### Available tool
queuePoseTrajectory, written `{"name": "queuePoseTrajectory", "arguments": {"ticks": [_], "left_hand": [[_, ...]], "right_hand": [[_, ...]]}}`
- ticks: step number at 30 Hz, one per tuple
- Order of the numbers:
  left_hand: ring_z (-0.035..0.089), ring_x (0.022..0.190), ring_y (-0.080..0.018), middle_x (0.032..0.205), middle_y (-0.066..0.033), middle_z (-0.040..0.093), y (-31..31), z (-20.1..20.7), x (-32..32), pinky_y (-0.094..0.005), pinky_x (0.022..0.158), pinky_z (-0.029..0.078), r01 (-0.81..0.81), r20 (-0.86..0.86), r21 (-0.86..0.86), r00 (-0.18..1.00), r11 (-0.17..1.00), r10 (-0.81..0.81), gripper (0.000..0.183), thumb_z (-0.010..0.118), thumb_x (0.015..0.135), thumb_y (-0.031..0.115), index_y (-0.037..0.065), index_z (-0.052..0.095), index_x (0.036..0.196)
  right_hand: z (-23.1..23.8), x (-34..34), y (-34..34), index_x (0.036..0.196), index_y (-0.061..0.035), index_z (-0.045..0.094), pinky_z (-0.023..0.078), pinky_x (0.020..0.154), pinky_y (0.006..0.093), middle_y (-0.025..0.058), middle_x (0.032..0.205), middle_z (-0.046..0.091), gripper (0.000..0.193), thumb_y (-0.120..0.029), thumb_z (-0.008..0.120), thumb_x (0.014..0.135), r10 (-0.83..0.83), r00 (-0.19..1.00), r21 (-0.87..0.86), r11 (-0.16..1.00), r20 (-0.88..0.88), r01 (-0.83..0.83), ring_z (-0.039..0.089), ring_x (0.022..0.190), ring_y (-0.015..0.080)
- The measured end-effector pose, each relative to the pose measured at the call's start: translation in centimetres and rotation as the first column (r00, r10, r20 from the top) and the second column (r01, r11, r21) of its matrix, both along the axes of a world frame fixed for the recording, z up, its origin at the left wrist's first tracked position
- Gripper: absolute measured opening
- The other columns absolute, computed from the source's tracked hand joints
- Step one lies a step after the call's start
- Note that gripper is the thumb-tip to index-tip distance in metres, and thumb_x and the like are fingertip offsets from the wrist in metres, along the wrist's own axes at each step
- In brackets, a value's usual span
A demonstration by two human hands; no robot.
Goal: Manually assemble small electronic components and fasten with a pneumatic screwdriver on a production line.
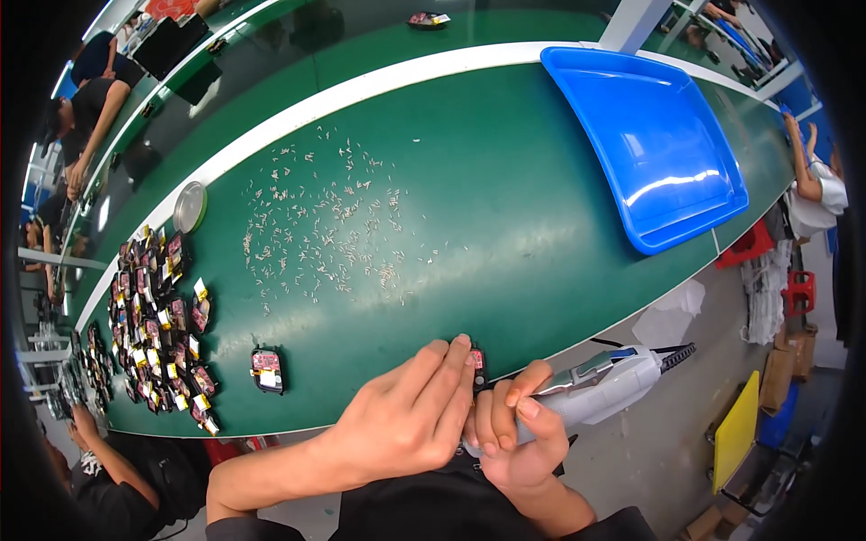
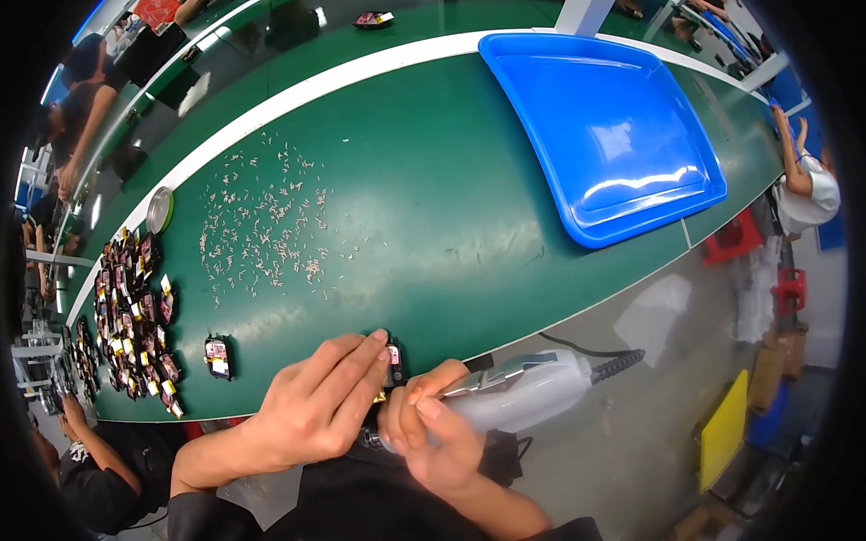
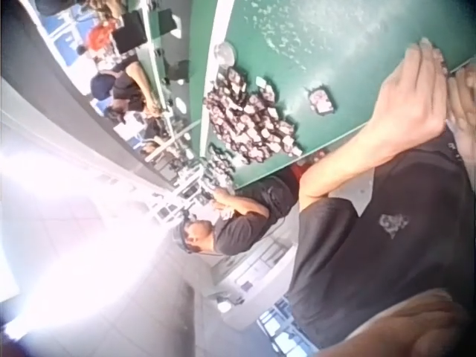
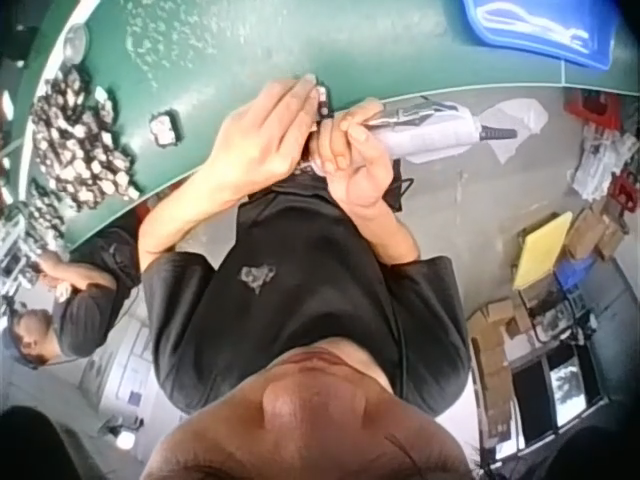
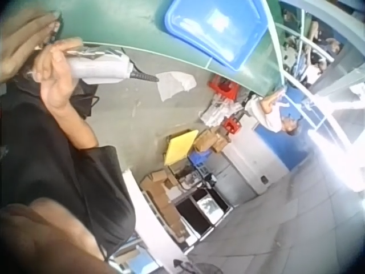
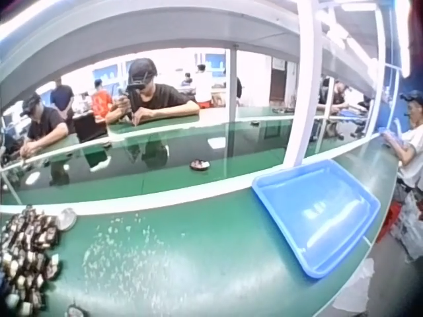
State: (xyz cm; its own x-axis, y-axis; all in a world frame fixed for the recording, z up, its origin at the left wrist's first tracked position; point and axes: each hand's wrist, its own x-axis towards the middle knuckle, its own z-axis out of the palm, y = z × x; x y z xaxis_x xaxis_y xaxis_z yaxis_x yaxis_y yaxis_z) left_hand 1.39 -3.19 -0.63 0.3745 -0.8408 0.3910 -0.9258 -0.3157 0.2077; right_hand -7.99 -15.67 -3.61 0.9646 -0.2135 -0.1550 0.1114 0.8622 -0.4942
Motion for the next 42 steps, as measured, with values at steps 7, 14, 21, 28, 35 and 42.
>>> {"name": "queuePoseTrajectory", "arguments": {"ticks": [7,14,21,28,35,42], "left_hand": [[0.063,0.084,-0.0302,0.099,-0.0258,0.063,0.0,0.2,-0.8,-0.0307,0.061,0.055,-0.041,0.04,0.027,0.998,0.999,0.04,0.036,0.062,0.06,0.0,-0.015,0.061,0.093],[0.063,0.091,-0.0336,0.105,-0.0285,0.062,0.7,0.6,-1.4,-0.0351,0.074,0.056,-0.018,-0.073,0.11,0.997,0.994,0.026,0.038,0.065,0.065,0.002,-0.016,0.061,0.098],[0.064,0.098,-0.034,0.108,-0.0269,0.064,0.6,-0.2,-2.6,-0.0338,0.082,0.055,-0.073,-0.07,0.115,0.994,0.991,0.082,0.03,0.063,0.067,0.0,-0.015,0.066,0.093],[0.064,0.099,-0.0337,0.106,-0.026,0.065,0.6,0.1,-2.1,-0.0329,0.082,0.056,-0.056,-0.098,0.127,0.993,0.99,0.069,0.029,0.059,0.067,0.002,-0.013,0.068,0.09],[0.064,0.098,-0.0335,0.105,-0.0258,0.066,0.7,-0.4,-1.9,-0.0323,0.081,0.056,-0.047,-0.063,0.12,0.996,0.992,0.055,0.027,0.059,0.067,0.003,-0.012,0.068,0.088],[0.063,0.099,-0.0334,0.105,-0.0261,0.065,1.1,-0.7,-1.9,-0.0334,0.087,0.053,-0.03,-0.026,0.089,0.999,0.996,0.033,0.033,0.055,0.07,0.009,-0.013,0.068,0.09]], "right_hand": [[0.0,0.1,-0.3,0.093,-0.006,0.044,0.039,0.048,0.0325,0.0042,0.054,0.041,0.008,-0.013,0.045,0.09,0.018,0.999,0.021,1.0,-0.04,-0.018,0.042,0.046,0.0166],[4.8,2.8,-5.7,0.084,-0.0066,0.04,0.038,0.04,0.0285,0.0015,0.048,0.04,0.016,-0.017,0.049,0.091,0.091,0.972,-0.314,0.949,0.217,-0.019,0.039,0.037,0.0117],[5.9,6.1,-5.9,0.083,-0.0088,0.04,0.039,0.04,0.0246,0.0006,0.047,0.043,0.018,-0.02,0.048,0.095,0.085,0.952,-0.471,0.879,0.293,0.066,0.041,0.036,0.0092],[4.7,6.7,-5.9,0.085,-0.0089,0.039,0.039,0.04,0.0248,0.0,0.048,0.043,0.017,-0.02,0.048,0.095,0.094,0.968,-0.509,0.86,0.233,0.039,0.041,0.036,0.0098],[4.9,7.1,-5.5,0.08,-0.0085,0.04,0.042,0.041,0.0259,0.0012,0.049,0.046,0.02,-0.019,0.052,0.092,0.149,0.96,-0.559,0.829,0.235,0.008,0.043,0.036,0.0109],[5.4,7.6,-4.9,0.077,-0.0071,0.042,0.045,0.042,0.0274,0.0033,0.048,0.048,0.024,-0.017,0.061,0.087,0.25,0.939,-0.677,0.736,0.237,-0.024,0.045,0.036,0.0138]]}}
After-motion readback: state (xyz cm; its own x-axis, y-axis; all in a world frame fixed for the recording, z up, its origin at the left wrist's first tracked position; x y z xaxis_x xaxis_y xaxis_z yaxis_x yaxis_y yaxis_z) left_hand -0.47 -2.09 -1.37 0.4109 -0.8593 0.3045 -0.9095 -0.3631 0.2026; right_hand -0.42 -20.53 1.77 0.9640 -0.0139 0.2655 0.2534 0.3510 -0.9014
